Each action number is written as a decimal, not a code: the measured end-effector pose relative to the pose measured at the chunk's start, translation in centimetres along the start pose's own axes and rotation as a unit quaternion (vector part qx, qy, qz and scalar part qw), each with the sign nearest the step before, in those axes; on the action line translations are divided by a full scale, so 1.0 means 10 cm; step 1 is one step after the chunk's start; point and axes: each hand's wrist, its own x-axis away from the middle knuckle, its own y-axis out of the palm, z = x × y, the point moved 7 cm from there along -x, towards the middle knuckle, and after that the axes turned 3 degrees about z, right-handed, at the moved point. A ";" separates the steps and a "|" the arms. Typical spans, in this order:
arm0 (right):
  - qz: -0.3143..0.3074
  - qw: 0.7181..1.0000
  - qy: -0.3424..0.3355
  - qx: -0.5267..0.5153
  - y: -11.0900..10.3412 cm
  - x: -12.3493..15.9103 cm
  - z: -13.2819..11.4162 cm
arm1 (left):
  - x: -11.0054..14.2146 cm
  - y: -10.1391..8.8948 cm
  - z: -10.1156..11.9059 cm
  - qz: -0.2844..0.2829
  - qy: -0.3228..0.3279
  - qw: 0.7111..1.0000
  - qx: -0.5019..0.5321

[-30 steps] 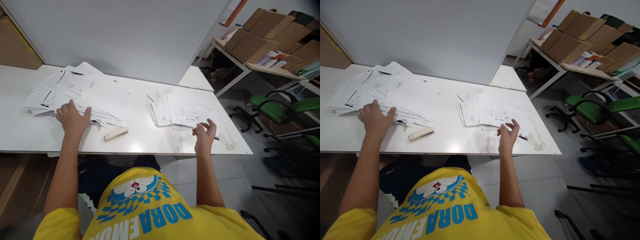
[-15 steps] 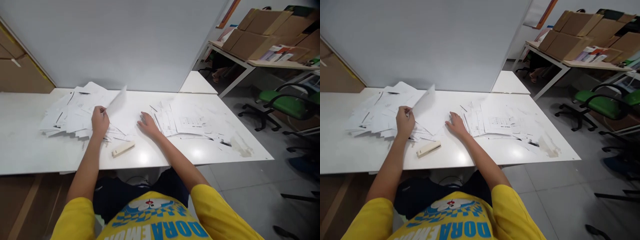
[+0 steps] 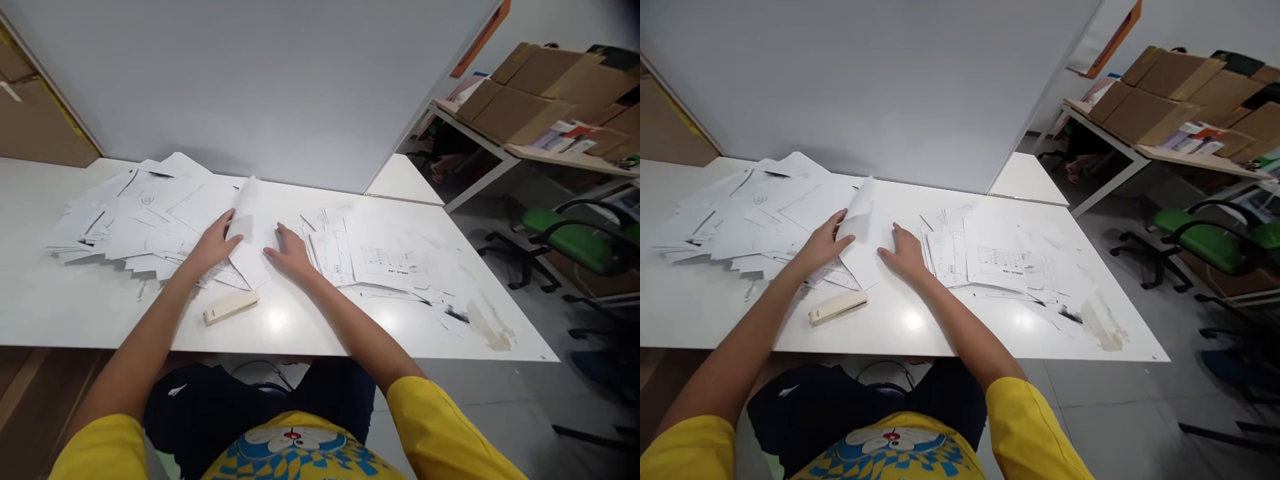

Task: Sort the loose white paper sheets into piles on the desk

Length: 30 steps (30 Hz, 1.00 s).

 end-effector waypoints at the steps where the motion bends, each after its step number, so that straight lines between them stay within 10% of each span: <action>1: -0.006 1.000 -0.010 0.011 0.02 0.00 -0.01 | -0.04 0.01 -0.02 0.017 -0.031 0.999 0.003; 7: 0.046 0.996 -0.039 -0.069 -0.02 0.07 0.04 | -0.19 0.01 -0.14 0.071 -0.074 0.979 0.175; 13: 0.232 0.954 -0.083 -0.172 -0.45 0.19 0.05 | -0.10 -0.22 -0.23 0.122 0.061 0.958 0.252; 23: 0.122 0.918 -0.085 -0.368 -0.29 0.27 -0.15 | 0.11 -0.22 0.26 0.083 0.205 0.930 0.294; 30: 0.164 0.921 -0.106 -0.337 -0.63 0.32 -0.34 | 0.05 -0.17 0.16 0.122 0.160 0.962 0.186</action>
